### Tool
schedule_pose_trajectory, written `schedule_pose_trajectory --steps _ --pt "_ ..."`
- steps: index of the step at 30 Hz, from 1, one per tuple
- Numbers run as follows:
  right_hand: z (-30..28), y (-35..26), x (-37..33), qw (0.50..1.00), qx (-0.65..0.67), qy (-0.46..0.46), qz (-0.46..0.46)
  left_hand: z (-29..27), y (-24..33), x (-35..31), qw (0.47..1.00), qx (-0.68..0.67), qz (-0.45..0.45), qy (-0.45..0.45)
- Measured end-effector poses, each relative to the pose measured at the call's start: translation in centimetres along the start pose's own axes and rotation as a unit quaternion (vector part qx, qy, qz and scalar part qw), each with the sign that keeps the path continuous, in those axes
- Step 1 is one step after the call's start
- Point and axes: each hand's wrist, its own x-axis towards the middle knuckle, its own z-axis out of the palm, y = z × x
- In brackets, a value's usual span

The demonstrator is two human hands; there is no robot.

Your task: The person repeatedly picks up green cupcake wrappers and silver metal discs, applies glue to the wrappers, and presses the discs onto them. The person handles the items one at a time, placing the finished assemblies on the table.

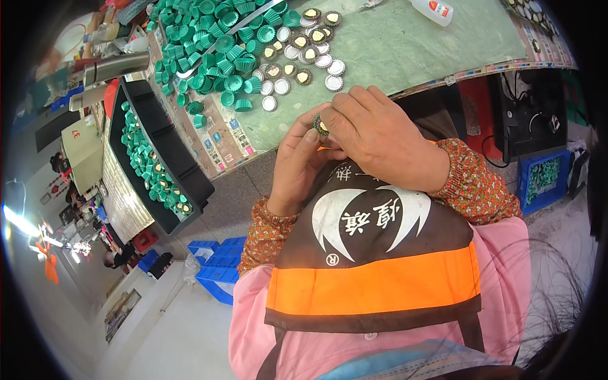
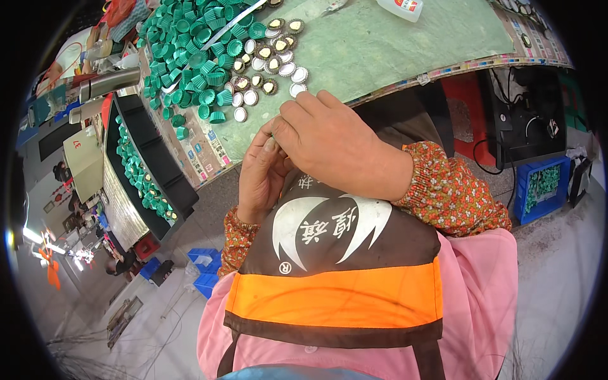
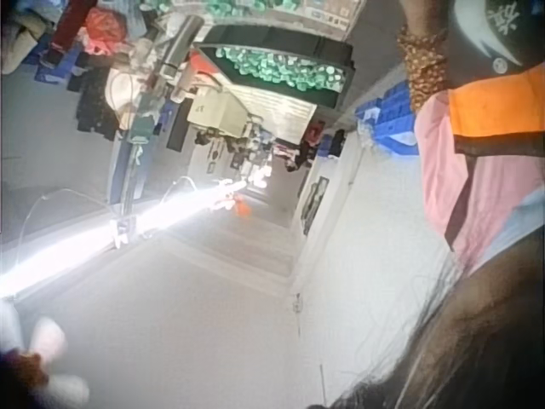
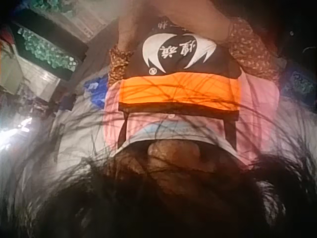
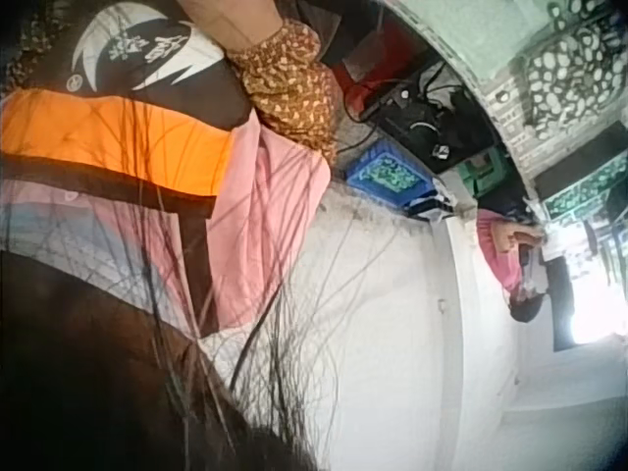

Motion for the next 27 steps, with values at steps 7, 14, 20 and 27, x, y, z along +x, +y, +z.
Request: schedule_pose_trajectory --steps 7,14,20,27 --pt "1.1 0.7 -0.5 0.998 0.052 0.016 -0.019 1.1 0.7 -0.5 0.987 0.156 0.036 0.017" --pt "1.9 1.3 -1.2 0.965 0.247 0.02 0.083 1.3 0.7 0.1 0.99 0.137 0.016 0.037" --pt "2.1 1.5 -1.8 0.905 0.363 -0.039 0.22 0.8 -0.3 0.2 0.989 0.139 0.044 0.04" --pt "3.1 1.5 -2.1 0.797 0.506 -0.075 0.321 0.8 -0.5 0.0 0.987 0.146 0.05 0.032"
